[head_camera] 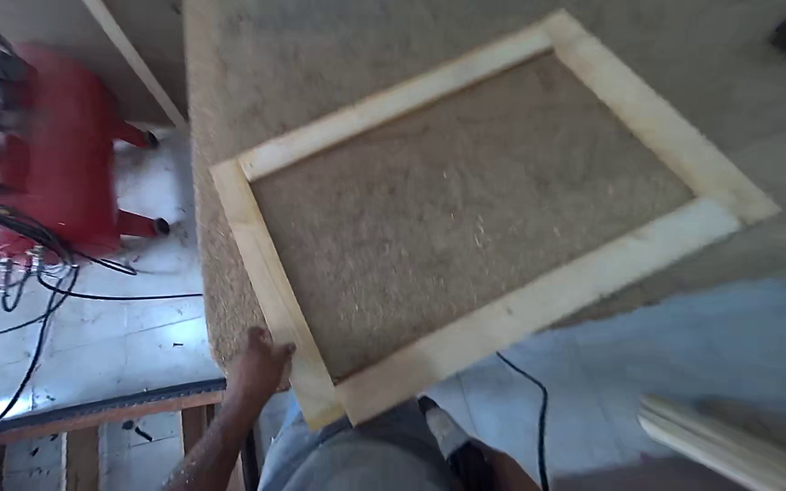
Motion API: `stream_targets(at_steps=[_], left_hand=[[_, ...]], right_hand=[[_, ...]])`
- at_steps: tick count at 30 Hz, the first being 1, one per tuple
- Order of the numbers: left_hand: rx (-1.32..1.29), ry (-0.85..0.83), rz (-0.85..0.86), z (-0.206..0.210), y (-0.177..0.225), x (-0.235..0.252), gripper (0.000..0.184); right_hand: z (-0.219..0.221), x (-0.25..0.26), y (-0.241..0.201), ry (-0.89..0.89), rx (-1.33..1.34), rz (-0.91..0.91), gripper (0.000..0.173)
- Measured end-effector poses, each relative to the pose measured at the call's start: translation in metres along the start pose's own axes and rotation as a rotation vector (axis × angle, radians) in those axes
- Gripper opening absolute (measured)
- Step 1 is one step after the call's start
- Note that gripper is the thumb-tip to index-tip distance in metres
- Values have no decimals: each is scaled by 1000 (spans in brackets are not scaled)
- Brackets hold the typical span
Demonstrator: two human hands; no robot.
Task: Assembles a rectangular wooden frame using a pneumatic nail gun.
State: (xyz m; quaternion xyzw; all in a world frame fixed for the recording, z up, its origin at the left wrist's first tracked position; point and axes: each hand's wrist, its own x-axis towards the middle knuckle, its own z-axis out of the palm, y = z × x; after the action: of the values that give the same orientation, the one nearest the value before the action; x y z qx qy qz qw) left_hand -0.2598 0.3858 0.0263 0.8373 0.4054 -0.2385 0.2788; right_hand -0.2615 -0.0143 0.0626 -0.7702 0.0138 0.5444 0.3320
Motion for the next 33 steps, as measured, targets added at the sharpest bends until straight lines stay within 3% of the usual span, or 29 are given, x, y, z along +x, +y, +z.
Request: stream_targets(at_steps=[2,6,8,11,14,20,24,30,33], left_hand=[[117,93,246,0,-9,18,61],[265,76,1048,15,-2,58,37],[318,-62,1361,32,14,69,37],[495,-333,1626,53,36,68,46],[686,-461,1744,72,37,79,51],[736,-499,1722,74,38,84,45],[680,-440,1764,76,36,88,43],[687,-397,1782,77,37,86,44],[684,-374,1791,77,36,87,45]], right_hand=[[23,0,-1,10,8,20,54],[89,-3,-7,93,34,5,67],[116,-2,-15,142,61,-1,66],[142,-2,-19,170,49,60,70],[152,-6,-12,190,27,117,73],[148,6,-17,198,60,113,63],[142,25,-44,160,76,66,63],[148,8,-22,229,148,-3,52],[144,18,-38,187,131,21,56]])
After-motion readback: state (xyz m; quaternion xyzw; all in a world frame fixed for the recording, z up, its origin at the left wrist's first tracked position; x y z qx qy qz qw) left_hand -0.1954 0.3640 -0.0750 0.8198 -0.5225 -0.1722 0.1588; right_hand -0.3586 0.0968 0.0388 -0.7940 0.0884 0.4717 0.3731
